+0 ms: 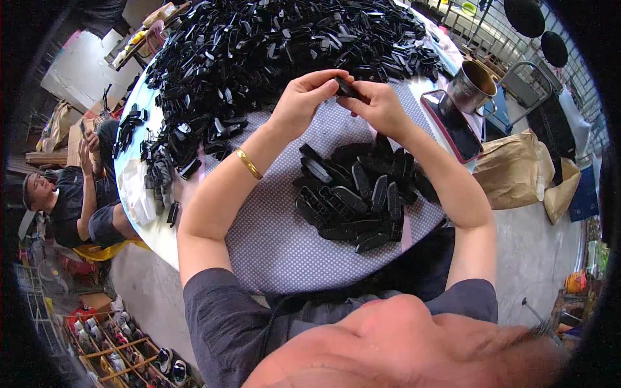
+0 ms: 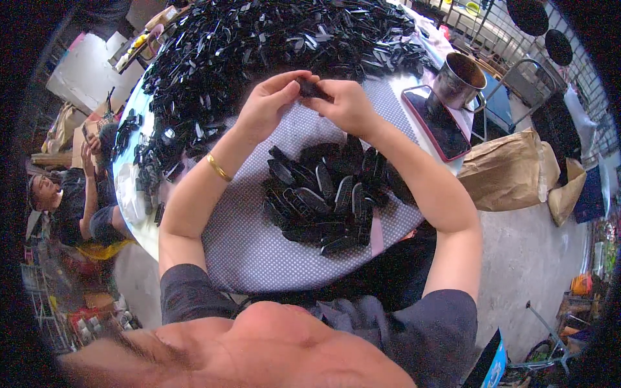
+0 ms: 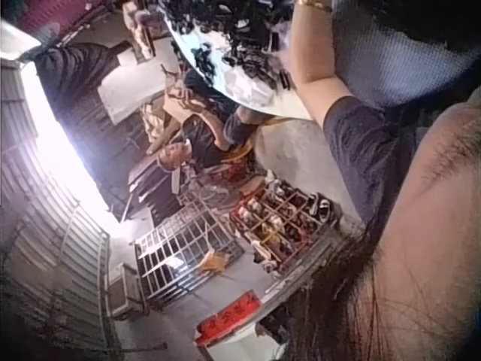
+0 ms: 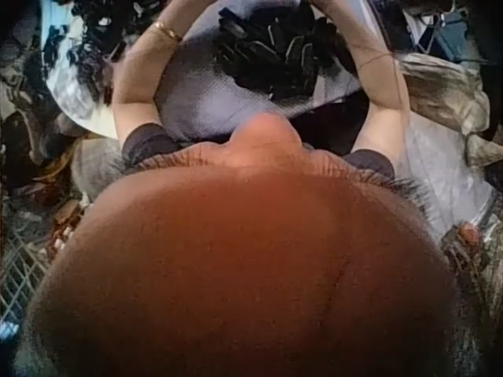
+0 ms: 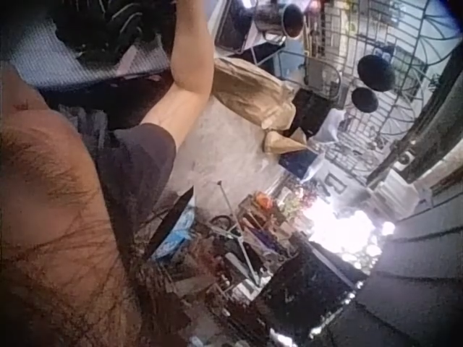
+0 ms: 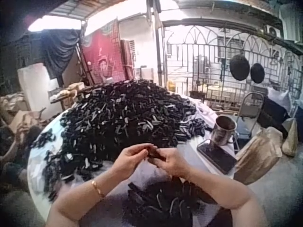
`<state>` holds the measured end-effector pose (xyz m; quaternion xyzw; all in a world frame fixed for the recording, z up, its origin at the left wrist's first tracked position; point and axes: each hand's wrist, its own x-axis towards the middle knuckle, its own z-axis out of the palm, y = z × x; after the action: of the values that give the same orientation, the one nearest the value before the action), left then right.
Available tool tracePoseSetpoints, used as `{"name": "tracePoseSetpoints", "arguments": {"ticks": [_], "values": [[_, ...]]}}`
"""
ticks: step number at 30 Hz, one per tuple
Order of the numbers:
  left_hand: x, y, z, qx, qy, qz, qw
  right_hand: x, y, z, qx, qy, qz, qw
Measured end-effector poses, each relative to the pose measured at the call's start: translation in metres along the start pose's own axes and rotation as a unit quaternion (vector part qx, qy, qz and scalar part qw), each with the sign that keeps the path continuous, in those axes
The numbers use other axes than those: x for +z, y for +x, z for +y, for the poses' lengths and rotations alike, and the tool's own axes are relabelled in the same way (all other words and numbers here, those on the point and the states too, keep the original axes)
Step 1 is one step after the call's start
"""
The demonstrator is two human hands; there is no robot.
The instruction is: Inspecting and sorting small black plastic components on a table in a workshop area.
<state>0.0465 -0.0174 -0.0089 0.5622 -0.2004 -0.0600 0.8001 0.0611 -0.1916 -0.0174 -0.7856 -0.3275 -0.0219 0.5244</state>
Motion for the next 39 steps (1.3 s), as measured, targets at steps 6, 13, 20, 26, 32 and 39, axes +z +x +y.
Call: {"name": "tracePoseSetpoints", "arguments": {"ticks": [6, 13, 20, 26, 32, 39], "values": [[0.000, -0.002, 0.000, 0.021, 0.008, 0.000, 1.000, 0.007, -0.004, -0.005, -0.066, -0.068, 0.055, 0.994], [0.002, 0.001, 0.000, 0.021, 0.355, -0.012, 0.935, -0.040, 0.008, 0.025, -0.038, -0.329, 0.042, 0.943], [0.022, -0.012, -0.003, -0.025, 0.473, -0.249, 0.845, -0.047, 0.012, 0.051, 0.050, -0.396, 0.051, 0.915], [0.007, -0.002, -0.017, -0.155, 0.164, 0.031, 0.974, -0.016, 0.015, 0.010, 0.011, 0.071, 0.105, 0.992], [-0.009, 0.000, -0.028, -0.119, 0.021, 0.079, 0.990, -0.005, 0.026, 0.030, -0.043, -0.036, 0.107, 0.993], [-0.012, 0.003, -0.023, -0.048, 0.384, 0.071, 0.919, -0.060, 0.029, 0.085, -0.018, -0.525, 0.246, 0.815]]}}
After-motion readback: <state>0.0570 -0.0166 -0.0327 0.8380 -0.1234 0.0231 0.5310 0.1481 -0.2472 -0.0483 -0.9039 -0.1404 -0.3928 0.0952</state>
